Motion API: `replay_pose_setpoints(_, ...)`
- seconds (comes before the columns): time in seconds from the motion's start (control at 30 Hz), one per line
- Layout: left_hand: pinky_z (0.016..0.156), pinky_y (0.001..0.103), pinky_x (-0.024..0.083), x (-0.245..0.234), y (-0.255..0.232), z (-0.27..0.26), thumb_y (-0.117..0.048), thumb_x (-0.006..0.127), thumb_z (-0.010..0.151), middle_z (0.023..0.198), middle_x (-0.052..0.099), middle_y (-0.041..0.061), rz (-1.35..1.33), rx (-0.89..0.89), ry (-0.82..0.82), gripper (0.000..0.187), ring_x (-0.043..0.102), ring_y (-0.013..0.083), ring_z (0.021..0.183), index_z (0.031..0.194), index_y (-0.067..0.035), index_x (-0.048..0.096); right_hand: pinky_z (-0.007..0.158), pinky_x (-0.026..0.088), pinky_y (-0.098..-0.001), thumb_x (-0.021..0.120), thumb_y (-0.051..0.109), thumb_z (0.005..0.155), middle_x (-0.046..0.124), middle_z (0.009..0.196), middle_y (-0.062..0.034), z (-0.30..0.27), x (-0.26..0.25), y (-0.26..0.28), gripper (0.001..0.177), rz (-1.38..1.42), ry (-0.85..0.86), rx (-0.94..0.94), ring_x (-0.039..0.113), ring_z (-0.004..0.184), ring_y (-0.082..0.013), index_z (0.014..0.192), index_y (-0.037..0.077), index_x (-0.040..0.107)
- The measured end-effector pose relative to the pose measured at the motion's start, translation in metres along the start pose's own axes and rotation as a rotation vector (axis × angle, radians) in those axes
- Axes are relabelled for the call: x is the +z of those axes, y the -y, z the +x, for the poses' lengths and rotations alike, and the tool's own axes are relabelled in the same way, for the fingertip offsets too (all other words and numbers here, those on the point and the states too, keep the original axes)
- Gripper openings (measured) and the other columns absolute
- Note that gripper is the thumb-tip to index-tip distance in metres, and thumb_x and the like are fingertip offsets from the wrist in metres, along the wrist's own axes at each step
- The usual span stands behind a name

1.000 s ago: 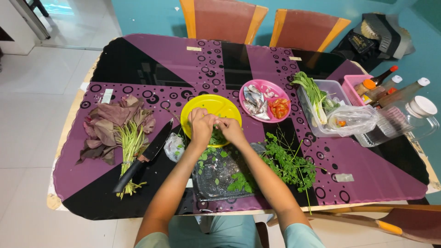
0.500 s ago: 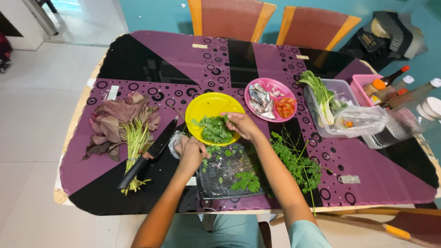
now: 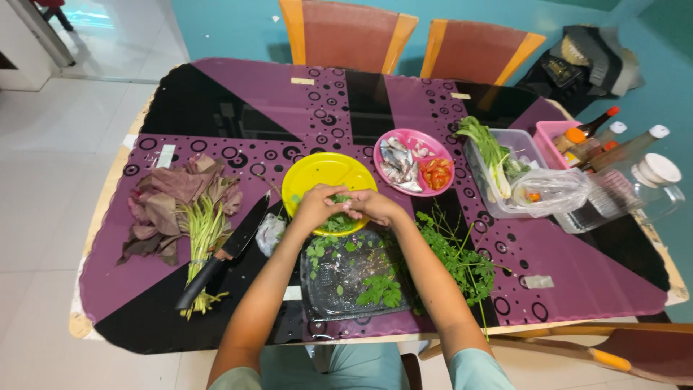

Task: The person picks leaves off stems by hand, placing the leaves into a yellow plate and the stems onto a black tray. They then pick more leaves from a different bunch of greens, adding them to the yellow plate.

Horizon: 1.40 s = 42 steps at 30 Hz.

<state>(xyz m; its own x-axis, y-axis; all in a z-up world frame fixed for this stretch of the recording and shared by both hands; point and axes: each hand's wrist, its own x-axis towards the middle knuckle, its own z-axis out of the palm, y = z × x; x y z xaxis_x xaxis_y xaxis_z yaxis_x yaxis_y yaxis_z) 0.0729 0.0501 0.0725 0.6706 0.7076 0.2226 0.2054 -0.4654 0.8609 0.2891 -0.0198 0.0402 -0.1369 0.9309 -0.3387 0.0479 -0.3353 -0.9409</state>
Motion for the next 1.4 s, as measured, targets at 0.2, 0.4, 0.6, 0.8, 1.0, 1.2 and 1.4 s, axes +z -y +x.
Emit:
replay_pose_setpoints(0.2,0.079,0.027,0.060,0.038,0.073,0.031,-0.007,0.082,0.083,0.094,0.080,0.013,-0.570,-0.087,0.191,0.031,0.076,0.0142,0.082,0.113,0.001,0.078,0.056,0.050,-0.0185,0.060,0.006,0.097,0.068,0.090,-0.0033,0.008,-0.010,0.001,0.050,0.238,0.032,0.004,0.060,0.067,-0.0077,0.143,0.019,0.045)
replay_pose_setpoints(0.4,0.071,0.024,0.059,0.025,0.070,0.033,-0.004,0.082,0.081,0.089,0.080,0.010,-0.430,-0.141,0.008,0.024,0.074,0.0117,0.075,0.104,0.003,0.079,0.084,0.062,-0.0268,0.058,0.015,0.101,0.074,0.108,-0.0149,0.013,-0.019,-0.009,0.038,0.393,0.045,-0.020,0.073,0.087,-0.0164,0.131,-0.008,0.058)
replay_pose_setpoints(0.6,0.066,0.023,0.054,0.025,0.068,0.037,-0.005,0.083,0.079,0.085,0.079,0.009,-0.412,-0.110,-0.002,0.025,0.069,0.0096,0.071,0.105,-0.003,0.081,0.091,0.061,-0.0319,0.066,0.007,0.097,0.074,0.107,-0.0182,0.016,-0.010,-0.008,0.024,0.356,-0.149,-0.123,0.075,0.096,-0.0242,0.115,-0.008,0.067)
replay_pose_setpoints(0.8,0.061,0.023,0.050,0.034,0.068,0.037,-0.009,0.086,0.076,0.077,0.074,0.003,-0.250,-0.013,-0.101,0.028,0.059,0.0061,0.065,0.103,-0.005,0.083,0.089,0.059,-0.0336,0.070,-0.004,0.089,0.074,0.104,-0.0227,0.024,-0.013,-0.017,0.021,0.415,-0.261,-0.152,0.076,0.095,-0.0275,0.108,-0.012,0.067)
replay_pose_setpoints(1.0,0.057,0.023,0.045,0.028,0.048,0.031,-0.010,0.086,0.080,0.073,0.072,0.006,-0.237,-0.152,-0.043,0.025,0.056,0.0079,0.061,0.104,-0.006,0.083,0.086,0.063,-0.0331,0.072,-0.009,0.088,0.074,0.098,-0.0220,0.025,-0.009,-0.017,0.014,0.354,-0.333,-0.165,0.076,0.087,-0.0264,0.101,-0.013,0.069)
replay_pose_setpoints(1.2,0.067,0.021,0.056,0.039,0.089,0.042,-0.002,0.079,0.084,0.086,0.079,0.008,-0.507,-0.139,0.004,0.020,0.071,0.0086,0.072,0.104,0.001,0.080,0.081,0.066,-0.0327,0.070,-0.011,0.084,0.075,0.095,-0.0203,0.015,-0.005,-0.006,0.014,0.284,-0.371,-0.142,0.076,0.082,-0.0260,0.098,-0.012,0.071)
replay_pose_setpoints(1.4,0.066,0.028,0.056,0.035,0.119,0.050,-0.009,0.074,0.087,0.089,0.080,0.010,-0.358,-0.205,-0.039,0.029,0.069,0.0141,0.070,0.115,-0.003,0.076,0.079,0.061,-0.0330,0.068,-0.013,0.083,0.075,0.095,-0.0222,0.008,-0.022,-0.014,0.017,0.224,-0.504,-0.083,0.077,0.082,-0.0265,0.100,-0.012,0.070)
